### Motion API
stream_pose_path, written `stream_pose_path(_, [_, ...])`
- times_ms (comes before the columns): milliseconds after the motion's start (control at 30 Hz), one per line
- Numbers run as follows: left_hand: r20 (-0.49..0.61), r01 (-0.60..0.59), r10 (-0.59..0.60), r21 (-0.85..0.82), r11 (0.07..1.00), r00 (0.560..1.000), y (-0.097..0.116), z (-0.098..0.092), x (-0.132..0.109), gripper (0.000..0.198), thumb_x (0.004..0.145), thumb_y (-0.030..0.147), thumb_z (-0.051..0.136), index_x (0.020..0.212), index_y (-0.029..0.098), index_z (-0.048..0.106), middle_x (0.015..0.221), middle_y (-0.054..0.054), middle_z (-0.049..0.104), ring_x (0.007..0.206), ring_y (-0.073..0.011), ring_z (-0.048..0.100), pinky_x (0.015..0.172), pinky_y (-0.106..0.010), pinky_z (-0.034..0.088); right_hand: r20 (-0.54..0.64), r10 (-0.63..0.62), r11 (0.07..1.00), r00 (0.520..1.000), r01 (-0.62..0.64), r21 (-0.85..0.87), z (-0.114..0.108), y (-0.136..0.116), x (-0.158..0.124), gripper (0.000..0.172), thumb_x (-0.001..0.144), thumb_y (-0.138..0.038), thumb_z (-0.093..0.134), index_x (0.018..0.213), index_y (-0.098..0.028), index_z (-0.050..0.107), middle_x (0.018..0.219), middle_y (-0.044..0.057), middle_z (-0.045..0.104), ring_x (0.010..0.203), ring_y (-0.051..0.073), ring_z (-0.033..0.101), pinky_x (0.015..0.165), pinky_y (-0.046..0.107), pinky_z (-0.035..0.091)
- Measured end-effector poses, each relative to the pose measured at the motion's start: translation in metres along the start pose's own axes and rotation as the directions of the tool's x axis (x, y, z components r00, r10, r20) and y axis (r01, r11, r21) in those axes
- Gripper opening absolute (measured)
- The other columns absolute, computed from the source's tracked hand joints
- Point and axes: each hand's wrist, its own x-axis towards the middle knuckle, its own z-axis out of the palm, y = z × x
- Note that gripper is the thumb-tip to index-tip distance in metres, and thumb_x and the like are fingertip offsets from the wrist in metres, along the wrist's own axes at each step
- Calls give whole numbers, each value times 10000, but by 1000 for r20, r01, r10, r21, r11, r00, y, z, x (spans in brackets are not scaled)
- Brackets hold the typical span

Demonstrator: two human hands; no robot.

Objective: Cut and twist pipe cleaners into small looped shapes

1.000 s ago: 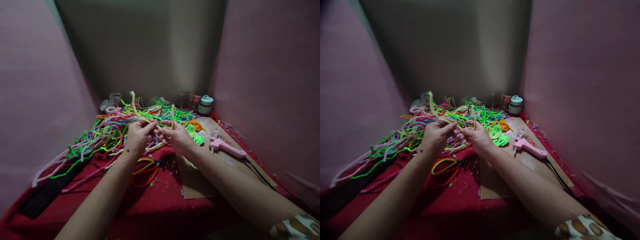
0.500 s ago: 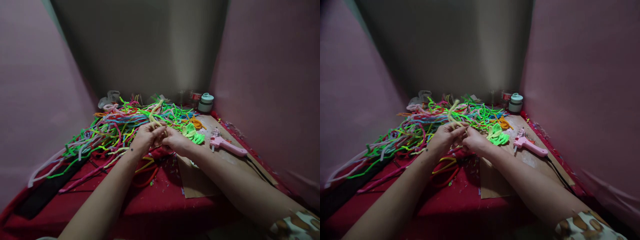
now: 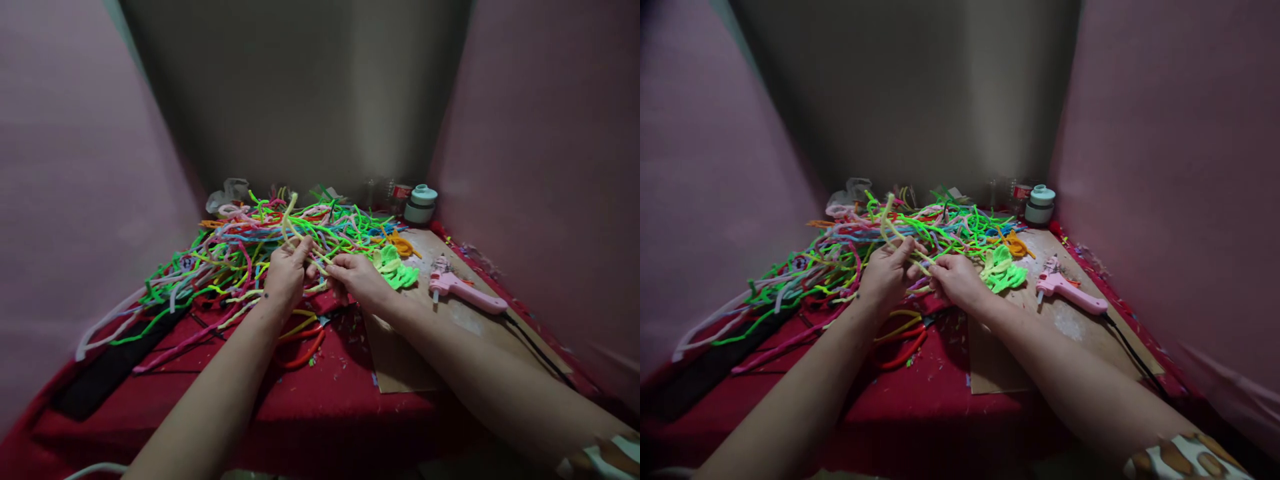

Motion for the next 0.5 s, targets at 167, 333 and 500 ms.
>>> stream_pose_path(167, [57,4,1,-90,996,998,2,-2,-1,243,715,361,652,702,149,534,570,28,589,329,-27,389,339,-161,321,79,18,999,997,-14,-50,2,-3,-6,140,787,-173,490,662,-147,546,499,-28,525,328,66,443,298,166,322])
stream_pose_path(333, [144,4,13,-119,993,989,6,-6,-2,228,730,361,642,737,154,546,601,27,604,339,-36,426,342,-170,364,388,169,870,906,-322,374,-7,-2,-4,267,870,-307,417,832,-107,589,600,41,591,430,110,530,339,191,377])
stream_pose_path(500, [236,-15,52,-152,988,970,9,-7,-5,192,789,336,588,758,150,552,626,19,609,354,-37,452,368,-177,399,519,174,684,837,-482,548,-10,0,-5,220,913,-279,382,907,-161,567,668,26,572,523,92,528,436,163,406])
